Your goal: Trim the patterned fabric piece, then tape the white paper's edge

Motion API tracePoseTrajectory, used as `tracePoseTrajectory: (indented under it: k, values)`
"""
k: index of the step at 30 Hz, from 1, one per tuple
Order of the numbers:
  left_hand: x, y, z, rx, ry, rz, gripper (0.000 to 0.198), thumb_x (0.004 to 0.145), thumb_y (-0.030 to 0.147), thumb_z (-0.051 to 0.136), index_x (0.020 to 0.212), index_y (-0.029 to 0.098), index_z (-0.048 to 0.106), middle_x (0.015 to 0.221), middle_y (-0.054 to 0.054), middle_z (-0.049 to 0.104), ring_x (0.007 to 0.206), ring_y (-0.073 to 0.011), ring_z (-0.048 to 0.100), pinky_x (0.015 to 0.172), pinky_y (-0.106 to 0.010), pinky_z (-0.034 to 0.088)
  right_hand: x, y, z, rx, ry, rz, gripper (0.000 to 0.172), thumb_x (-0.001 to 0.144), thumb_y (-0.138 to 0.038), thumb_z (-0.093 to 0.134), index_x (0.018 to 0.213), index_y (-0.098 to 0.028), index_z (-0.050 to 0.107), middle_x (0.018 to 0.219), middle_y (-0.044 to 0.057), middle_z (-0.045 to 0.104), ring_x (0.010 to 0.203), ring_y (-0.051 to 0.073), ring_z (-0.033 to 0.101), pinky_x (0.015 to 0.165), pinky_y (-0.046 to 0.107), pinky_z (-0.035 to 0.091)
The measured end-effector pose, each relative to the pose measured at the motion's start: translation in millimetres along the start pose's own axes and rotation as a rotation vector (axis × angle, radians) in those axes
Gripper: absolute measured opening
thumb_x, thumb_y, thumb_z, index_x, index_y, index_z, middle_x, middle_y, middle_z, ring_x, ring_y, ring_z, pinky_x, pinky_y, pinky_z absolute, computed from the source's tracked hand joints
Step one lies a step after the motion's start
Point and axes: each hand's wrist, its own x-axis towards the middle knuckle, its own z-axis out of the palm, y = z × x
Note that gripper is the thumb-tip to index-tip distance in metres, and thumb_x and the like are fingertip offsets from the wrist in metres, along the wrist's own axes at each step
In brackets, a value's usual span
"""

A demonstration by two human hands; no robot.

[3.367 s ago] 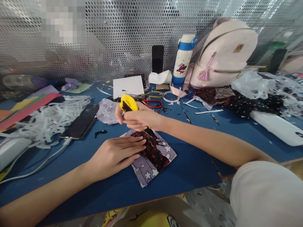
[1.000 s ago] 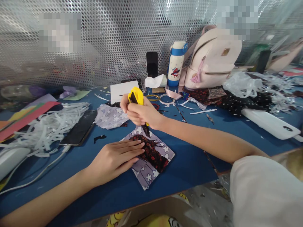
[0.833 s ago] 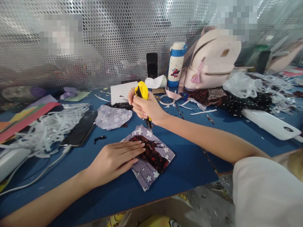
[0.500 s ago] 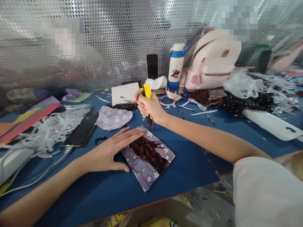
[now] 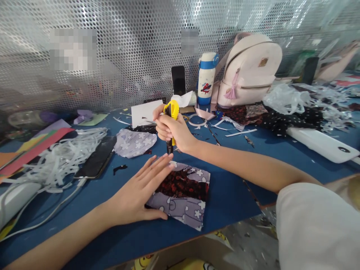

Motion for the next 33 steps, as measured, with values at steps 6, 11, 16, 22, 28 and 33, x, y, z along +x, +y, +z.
tracePoseTrajectory:
  k: [6, 11, 16, 22, 28, 33]
  values:
    - [3.1, 24.6, -6.3, 0.029, 0.037, 0.247, 0.061, 0.102, 0.049, 0.048, 0.15, 0.012, 0.042, 0.158, -0.012, 0.04, 0.151, -0.0235, 0.032, 0.128, -0.042, 0.017, -9.7, -4.0, 14.3, 0.008, -0.022, 0.044, 0.008, 0.089, -0.015, 0.052, 0.083, -0.021, 0.053, 0.049, -0.013, 0.027, 0.039, 0.004, 0.018, 0.04, 0.018, 0.021]
    - [2.4, 35.9, 2.0, -0.034, 0.014, 0.312, 0.043, 0.103, 0.034, 0.049, 0.141, 0.015, 0.053, 0.152, -0.009, 0.05, 0.141, -0.0207, 0.049, 0.124, -0.04, 0.033, -16.4, -9.7, 25.3, 0.023, -0.056, 0.028, 0.01, 0.09, -0.014, 0.051, 0.085, -0.021, 0.055, 0.05, -0.013, 0.028, 0.04, 0.004, 0.02, 0.041, 0.018, 0.023]
    - [0.4, 40.7, 8.5, -0.031, 0.055, 0.327, 0.034, 0.103, 0.029, 0.05, 0.134, 0.016, 0.06, 0.145, -0.008, 0.058, 0.136, -0.0212, 0.055, 0.118, -0.037, 0.043, -20.7, -10.5, 31.4, 0.016, -0.092, 0.0, 0.011, 0.092, -0.014, 0.052, 0.084, -0.02, 0.056, 0.05, -0.012, 0.03, 0.041, 0.005, 0.023, 0.042, 0.019, 0.026]
    - [2.6, 50.7, 3.3, -0.058, 0.139, 0.285, 0.031, 0.105, 0.024, 0.045, 0.127, 0.016, 0.064, 0.138, -0.008, 0.064, 0.131, -0.0215, 0.059, 0.113, -0.036, 0.048, -22.9, -11.7, 36.1, 0.039, -0.145, -0.04, 0.012, 0.095, -0.015, 0.052, 0.085, -0.02, 0.056, 0.053, -0.011, 0.03, 0.043, 0.005, 0.026, 0.045, 0.021, 0.028]
    - [0.9, 48.3, 7.8, -0.128, 0.117, 0.225, 0.034, 0.106, 0.016, 0.037, 0.13, 0.012, 0.06, 0.142, -0.009, 0.061, 0.135, -0.0207, 0.056, 0.117, -0.035, 0.044, -25.1, -6.2, 36.9, -0.072, -0.257, -0.069, 0.009, 0.097, -0.021, 0.055, 0.089, -0.018, 0.058, 0.06, -0.008, 0.042, 0.05, 0.006, 0.043, 0.052, 0.022, 0.04]
    - [-2.5, 36.0, 12.0, -0.3, 0.016, 0.076, 0.044, 0.103, 0.007, 0.031, 0.142, 0.012, 0.049, 0.149, -0.006, 0.055, 0.141, -0.015, 0.048, 0.12, -0.03, 0.039, -20.4, -0.7, 27.4, -0.185, -0.241, -0.111, 0.011, 0.097, -0.025, 0.057, 0.088, -0.018, 0.059, 0.066, -0.006, 0.049, 0.054, 0.006, 0.047, 0.055, 0.021, 0.044]
